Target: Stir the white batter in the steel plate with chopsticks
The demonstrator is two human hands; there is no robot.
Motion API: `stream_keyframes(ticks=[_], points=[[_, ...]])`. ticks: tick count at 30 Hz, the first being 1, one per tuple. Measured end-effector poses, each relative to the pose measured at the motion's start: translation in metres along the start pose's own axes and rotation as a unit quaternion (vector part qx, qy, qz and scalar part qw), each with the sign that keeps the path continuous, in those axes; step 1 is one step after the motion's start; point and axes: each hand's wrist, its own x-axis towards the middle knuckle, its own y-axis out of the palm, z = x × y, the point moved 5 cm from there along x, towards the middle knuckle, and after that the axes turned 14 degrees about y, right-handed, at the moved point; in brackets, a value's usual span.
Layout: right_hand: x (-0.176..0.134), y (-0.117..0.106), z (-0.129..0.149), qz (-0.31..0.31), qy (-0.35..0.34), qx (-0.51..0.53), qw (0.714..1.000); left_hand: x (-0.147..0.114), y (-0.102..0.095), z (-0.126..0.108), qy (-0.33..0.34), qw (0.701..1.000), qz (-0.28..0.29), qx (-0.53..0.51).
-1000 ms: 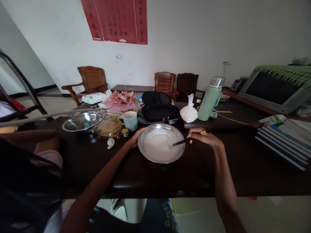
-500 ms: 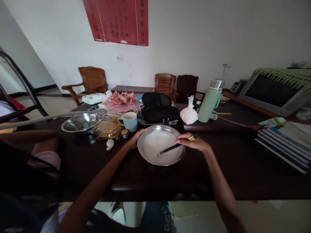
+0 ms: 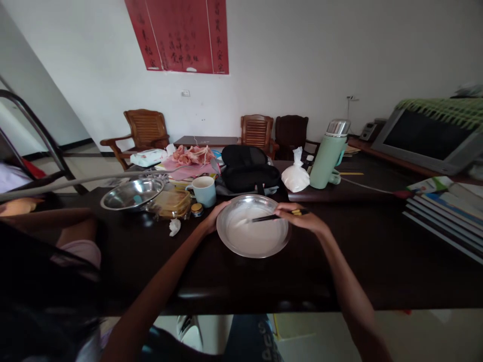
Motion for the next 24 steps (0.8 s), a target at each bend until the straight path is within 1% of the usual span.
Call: stream_keyframes(ticks=[1, 2, 3, 4, 6, 7, 8, 10, 12, 13, 14, 15, 16, 18, 19, 20, 21, 22, 24], points=[[-0.001, -0.007, -0.005, -0.032, 0.012, 0.001, 0.999, 0.0, 0.001, -0.001, 0.004, 1.0, 0.005, -0.004], [-0.003, -0.014, -0.008, -0.046, 0.02, 0.003, 0.999, -0.001, 0.003, -0.001, 0.005, 1.0, 0.008, -0.008], [-0.006, -0.018, -0.01, -0.038, 0.022, 0.006, 0.999, -0.001, 0.004, -0.002, 0.002, 1.0, 0.008, -0.011], [-0.008, -0.018, -0.01, -0.009, 0.018, 0.01, 1.0, -0.002, 0.005, -0.002, -0.005, 1.0, 0.004, -0.013], [-0.011, -0.009, -0.003, 0.065, 0.001, 0.017, 0.998, -0.003, 0.005, -0.003, -0.022, 1.0, -0.007, -0.011], [-0.01, -0.002, 0.002, 0.085, -0.01, 0.017, 0.996, -0.004, 0.005, -0.003, -0.027, 1.0, -0.012, -0.008], [-0.008, 0.003, 0.006, 0.089, -0.02, 0.015, 0.996, -0.004, 0.004, -0.003, -0.029, 0.999, -0.015, -0.006], [-0.003, 0.007, 0.008, 0.051, -0.026, 0.008, 0.998, -0.004, 0.003, -0.003, -0.027, 1.0, -0.015, -0.001], [-0.001, -0.002, 0.001, -0.011, -0.008, 0.006, 1.0, -0.004, 0.002, -0.002, -0.021, 1.0, -0.01, 0.001], [-0.002, -0.009, -0.004, -0.03, 0.005, 0.012, 0.999, -0.004, 0.002, -0.002, -0.021, 1.0, -0.009, 0.002], [-0.004, -0.015, -0.008, -0.034, 0.016, 0.023, 0.999, -0.004, 0.002, -0.002, -0.022, 1.0, -0.009, 0.002], [-0.007, -0.019, -0.01, -0.021, 0.02, 0.035, 0.999, -0.004, 0.002, -0.002, -0.025, 1.0, -0.012, 0.002], [-0.009, -0.019, -0.01, 0.008, 0.018, 0.047, 0.999, -0.004, 0.002, -0.002, -0.028, 0.999, -0.016, 0.003], [-0.01, -0.009, -0.002, 0.077, 0.0, 0.059, 0.995, -0.005, 0.002, -0.002, -0.036, 0.999, -0.021, 0.007], [-0.009, -0.002, 0.002, 0.099, -0.012, 0.057, 0.993, -0.005, 0.002, -0.002, -0.039, 0.999, -0.023, 0.01], [-0.007, 0.004, 0.006, 0.104, -0.021, 0.053, 0.993, -0.005, 0.002, -0.002, -0.04, 0.999, -0.023, 0.013], [-0.004, 0.007, 0.008, 0.091, -0.025, 0.051, 0.994, -0.005, 0.002, -0.002, -0.04, 0.999, -0.022, 0.014], [-0.001, 0.006, 0.009, 0.06, -0.022, 0.051, 0.997, -0.005, 0.002, -0.002, -0.037, 0.999, -0.021, 0.015], [0.0, -0.004, 0.003, -0.022, 0.003, 0.054, 0.998, -0.005, 0.002, -0.003, -0.024, 1.0, -0.016, 0.012]])
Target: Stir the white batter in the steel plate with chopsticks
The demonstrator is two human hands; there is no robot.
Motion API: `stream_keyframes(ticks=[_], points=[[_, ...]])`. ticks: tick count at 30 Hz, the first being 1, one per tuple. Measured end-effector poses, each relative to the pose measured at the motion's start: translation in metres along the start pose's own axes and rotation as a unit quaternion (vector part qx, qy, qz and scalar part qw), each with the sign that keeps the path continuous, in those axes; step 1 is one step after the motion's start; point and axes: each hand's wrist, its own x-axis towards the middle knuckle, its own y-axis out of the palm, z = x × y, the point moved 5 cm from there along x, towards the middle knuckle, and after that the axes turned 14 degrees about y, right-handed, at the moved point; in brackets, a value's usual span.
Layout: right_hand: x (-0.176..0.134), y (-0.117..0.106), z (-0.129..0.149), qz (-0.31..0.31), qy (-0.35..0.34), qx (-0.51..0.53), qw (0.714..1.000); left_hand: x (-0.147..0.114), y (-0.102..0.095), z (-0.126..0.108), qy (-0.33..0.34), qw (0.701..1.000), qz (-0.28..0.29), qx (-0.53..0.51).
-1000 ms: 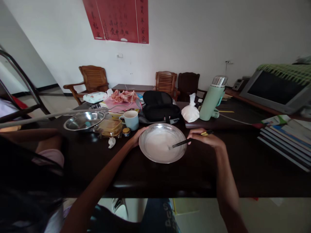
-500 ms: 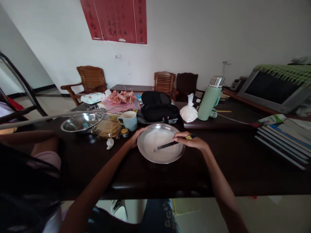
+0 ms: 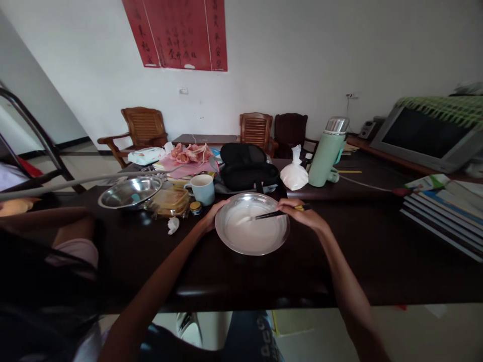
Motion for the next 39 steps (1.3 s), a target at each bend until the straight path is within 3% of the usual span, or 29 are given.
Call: stream_keyframes(ticks=[2, 6, 8, 12, 13, 17, 19, 21, 23, 25, 28, 30, 34, 36, 39], points=[[-0.003, -0.013, -0.006, -0.034, 0.026, 0.01, 0.999, 0.0, 0.001, -0.001, 0.01, 1.0, 0.005, -0.006], [-0.008, -0.002, 0.0, 0.084, 0.026, 0.035, 0.996, 0.0, 0.001, 0.001, 0.002, 1.0, -0.001, -0.006], [-0.005, 0.009, 0.004, 0.1, 0.009, 0.028, 0.995, 0.0, 0.0, 0.002, -0.001, 1.0, -0.001, -0.001], [-0.002, -0.006, -0.004, -0.012, 0.021, 0.009, 1.0, 0.001, 0.0, 0.001, 0.004, 1.0, 0.003, -0.006], [-0.005, -0.012, -0.007, -0.017, 0.03, 0.012, 0.999, 0.001, 0.0, 0.001, 0.004, 1.0, 0.004, -0.008], [-0.011, -0.005, -0.003, 0.099, 0.024, 0.026, 0.994, 0.001, 0.001, 0.001, 0.001, 1.0, 0.007, -0.002], [-0.007, 0.008, 0.003, 0.114, 0.004, 0.018, 0.993, 0.001, 0.0, 0.0, 0.005, 1.0, 0.006, -0.002], [-0.002, 0.011, 0.004, 0.071, -0.002, 0.007, 0.997, 0.001, 0.0, 0.0, 0.013, 1.0, 0.004, -0.002], [-0.001, 0.002, -0.001, 0.005, 0.011, 0.005, 1.0, 0.001, 0.0, 0.001, 0.012, 1.0, 0.007, 0.0], [-0.005, -0.009, -0.006, -0.012, 0.024, 0.011, 1.0, 0.0, 0.001, 0.001, 0.011, 1.0, 0.012, -0.002], [-0.01, -0.002, -0.003, 0.083, 0.023, 0.023, 0.996, 0.0, 0.002, 0.0, 0.008, 1.0, 0.014, -0.003], [-0.007, 0.008, 0.001, 0.109, 0.018, 0.019, 0.994, 0.0, 0.001, 0.001, 0.002, 1.0, 0.008, -0.002], [-0.002, -0.004, -0.004, -0.029, 0.034, 0.002, 0.999, 0.001, 0.002, -0.001, 0.016, 1.0, 0.007, -0.016], [-0.006, -0.017, -0.009, -0.057, 0.051, 0.008, 0.997, 0.0, 0.003, -0.001, 0.014, 1.0, 0.007, -0.017], [-0.011, -0.011, -0.006, 0.053, 0.04, 0.014, 0.998, -0.002, 0.004, -0.001, -0.005, 1.0, 0.0, -0.006]])
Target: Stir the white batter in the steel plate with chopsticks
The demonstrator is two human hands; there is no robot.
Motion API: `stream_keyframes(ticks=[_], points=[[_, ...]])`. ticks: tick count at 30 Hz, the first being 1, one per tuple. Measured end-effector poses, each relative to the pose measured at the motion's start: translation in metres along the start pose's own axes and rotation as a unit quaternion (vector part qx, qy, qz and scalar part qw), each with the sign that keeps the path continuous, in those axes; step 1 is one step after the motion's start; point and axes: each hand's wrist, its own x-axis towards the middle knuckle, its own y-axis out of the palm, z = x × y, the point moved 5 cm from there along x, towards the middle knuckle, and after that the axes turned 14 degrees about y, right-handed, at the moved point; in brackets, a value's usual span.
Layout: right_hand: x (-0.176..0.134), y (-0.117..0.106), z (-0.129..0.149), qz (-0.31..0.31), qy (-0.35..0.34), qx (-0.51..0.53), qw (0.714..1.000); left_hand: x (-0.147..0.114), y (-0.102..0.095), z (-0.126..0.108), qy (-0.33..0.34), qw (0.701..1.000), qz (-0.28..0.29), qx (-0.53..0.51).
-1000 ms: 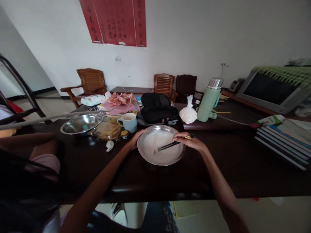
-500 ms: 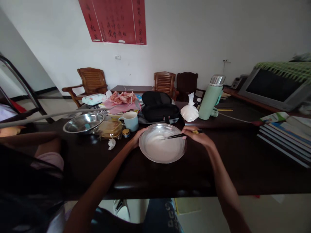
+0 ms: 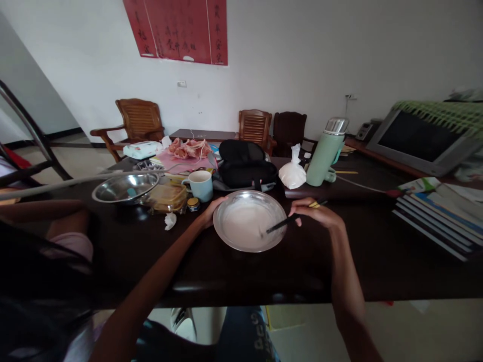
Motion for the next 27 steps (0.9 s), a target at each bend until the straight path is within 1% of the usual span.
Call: stream_keyframes(ticks=[1, 2, 3, 4, 6, 7, 8, 9, 10, 11, 12, 13, 14, 15, 17, 18, 19, 20, 21, 23, 24, 25, 27], points=[[0.001, 0.006, 0.003, 0.029, -0.008, -0.004, 1.0, -0.001, 0.0, 0.0, -0.004, 1.0, -0.002, 0.003], [0.002, 0.012, 0.006, 0.04, -0.014, -0.008, 0.999, -0.001, 0.0, -0.001, -0.004, 1.0, -0.005, 0.004], [0.005, 0.015, 0.008, 0.032, -0.018, -0.011, 0.999, -0.002, 0.0, -0.002, -0.001, 1.0, -0.007, 0.003], [0.007, 0.015, 0.008, 0.007, -0.02, -0.011, 1.0, -0.002, 0.001, -0.002, 0.002, 1.0, -0.009, 0.001], [0.008, 0.007, 0.005, -0.062, -0.013, -0.003, 0.998, -0.002, 0.001, -0.003, 0.007, 1.0, -0.01, -0.004], [0.007, 0.001, 0.002, -0.082, -0.007, 0.0, 0.997, -0.001, 0.001, -0.002, 0.006, 1.0, -0.01, -0.005], [0.005, -0.003, 0.0, -0.085, -0.002, 0.0, 0.996, -0.001, 0.0, -0.002, 0.007, 1.0, -0.009, -0.005], [0.003, -0.004, 0.0, -0.067, 0.0, -0.001, 0.998, 0.0, -0.001, -0.001, 0.006, 1.0, -0.008, -0.003], [0.003, 0.0, 0.0, -0.032, -0.001, -0.001, 0.999, 0.001, -0.002, 0.0, 0.006, 1.0, -0.008, -0.001], [0.003, 0.006, 0.002, 0.009, -0.004, -0.001, 1.0, 0.002, -0.003, 0.001, 0.006, 1.0, -0.008, 0.003], [0.004, 0.013, 0.005, 0.038, -0.01, -0.001, 0.999, 0.003, -0.004, 0.002, 0.006, 1.0, -0.009, 0.006], [0.007, 0.02, 0.008, 0.047, -0.017, -0.003, 0.999, 0.004, -0.005, 0.002, 0.009, 1.0, -0.008, 0.007], [0.01, 0.023, 0.009, 0.034, -0.022, -0.006, 0.999, 0.004, -0.005, 0.002, 0.013, 1.0, -0.006, 0.004], [0.012, 0.024, 0.009, 0.007, -0.024, -0.009, 1.0, 0.004, -0.004, 0.002, 0.017, 1.0, -0.002, -0.001], [0.013, 0.015, 0.005, -0.057, -0.018, -0.011, 0.998, 0.004, -0.003, 0.001, 0.022, 1.0, 0.004, -0.011], [0.011, 0.009, 0.002, -0.077, -0.009, -0.008, 0.997, 0.004, -0.003, 0.0, 0.021, 1.0, 0.002, -0.013], [0.009, 0.003, -0.001, -0.079, -0.002, -0.006, 0.997, 0.003, -0.002, 0.0, 0.018, 1.0, -0.001, -0.013], [0.006, 0.0, -0.002, -0.064, 0.003, -0.006, 0.998, 0.003, -0.002, 0.001, 0.011, 1.0, -0.003, -0.012], [0.004, 0.001, -0.002, -0.033, 0.003, -0.008, 0.999, 0.002, -0.002, 0.001, 0.006, 1.0, -0.004, -0.01], [0.002, 0.011, 0.004, 0.032, -0.008, -0.018, 0.999, 0.002, -0.002, 0.001, 0.005, 1.0, 0.002, -0.009], [0.003, 0.017, 0.008, 0.051, -0.019, -0.026, 0.998, 0.002, -0.002, 0.001, 0.007, 1.0, 0.004, -0.008], [0.005, 0.022, 0.011, 0.051, -0.028, -0.031, 0.998, 0.003, -0.002, 0.001, 0.013, 1.0, 0.006, -0.008], [0.008, 0.02, 0.011, 0.005, -0.028, -0.033, 0.999, 0.003, -0.002, 0.0, 0.027, 0.999, 0.01, -0.013]])
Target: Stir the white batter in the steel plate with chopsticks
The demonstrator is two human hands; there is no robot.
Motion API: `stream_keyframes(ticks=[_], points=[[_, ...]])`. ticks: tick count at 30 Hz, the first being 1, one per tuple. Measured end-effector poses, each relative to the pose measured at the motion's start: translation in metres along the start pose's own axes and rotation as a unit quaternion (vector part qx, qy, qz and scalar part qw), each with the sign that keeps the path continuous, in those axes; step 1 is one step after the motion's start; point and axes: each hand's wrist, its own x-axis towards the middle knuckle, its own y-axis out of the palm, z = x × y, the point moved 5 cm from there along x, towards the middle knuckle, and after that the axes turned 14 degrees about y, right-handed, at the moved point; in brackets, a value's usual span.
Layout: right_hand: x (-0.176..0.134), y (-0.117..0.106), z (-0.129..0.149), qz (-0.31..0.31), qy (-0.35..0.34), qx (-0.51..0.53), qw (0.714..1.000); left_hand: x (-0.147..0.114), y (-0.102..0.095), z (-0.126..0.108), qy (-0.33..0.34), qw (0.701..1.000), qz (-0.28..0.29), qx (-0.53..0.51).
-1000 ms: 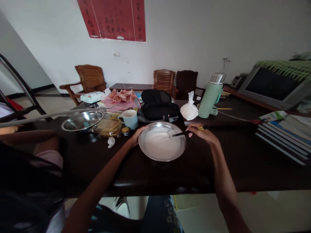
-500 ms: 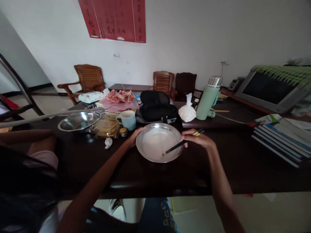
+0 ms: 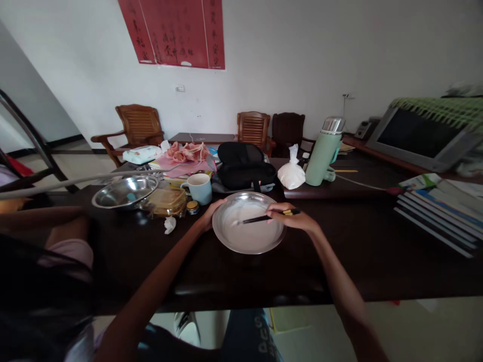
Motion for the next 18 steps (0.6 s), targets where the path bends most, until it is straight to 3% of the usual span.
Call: stream_keyframes(ticks=[3, 5, 7, 9, 11, 14, 16, 18], points=[[-0.005, -0.018, -0.01, -0.064, 0.029, 0.014, 0.997, 0.0, 0.001, 0.001, 0.0, 1.0, 0.007, -0.007], [-0.01, -0.021, -0.011, -0.029, 0.027, 0.016, 0.999, 0.0, 0.001, 0.002, -0.013, 1.0, 0.0, -0.001], [-0.011, -0.011, -0.006, 0.039, 0.008, 0.013, 0.999, 0.0, 0.0, 0.002, -0.022, 1.0, -0.009, 0.004], [-0.007, 0.001, 0.001, 0.066, -0.014, 0.006, 0.998, 0.0, 0.0, 0.001, -0.019, 1.0, -0.011, 0.006], [-0.002, 0.003, 0.002, 0.027, -0.021, -0.006, 0.999, 0.0, 0.001, 0.0, -0.005, 1.0, -0.004, 0.004], [-0.004, -0.015, -0.007, -0.06, 0.0, -0.021, 0.998, 0.0, 0.001, 0.0, 0.009, 1.0, 0.008, 0.005], [-0.008, -0.019, -0.01, -0.036, 0.005, -0.019, 0.999, 0.0, 0.0, 0.001, 0.0, 1.0, 0.005, 0.011], [-0.008, -0.011, -0.006, 0.028, -0.004, -0.013, 1.0, 0.0, -0.002, 0.003, -0.014, 1.0, -0.005, 0.014]])
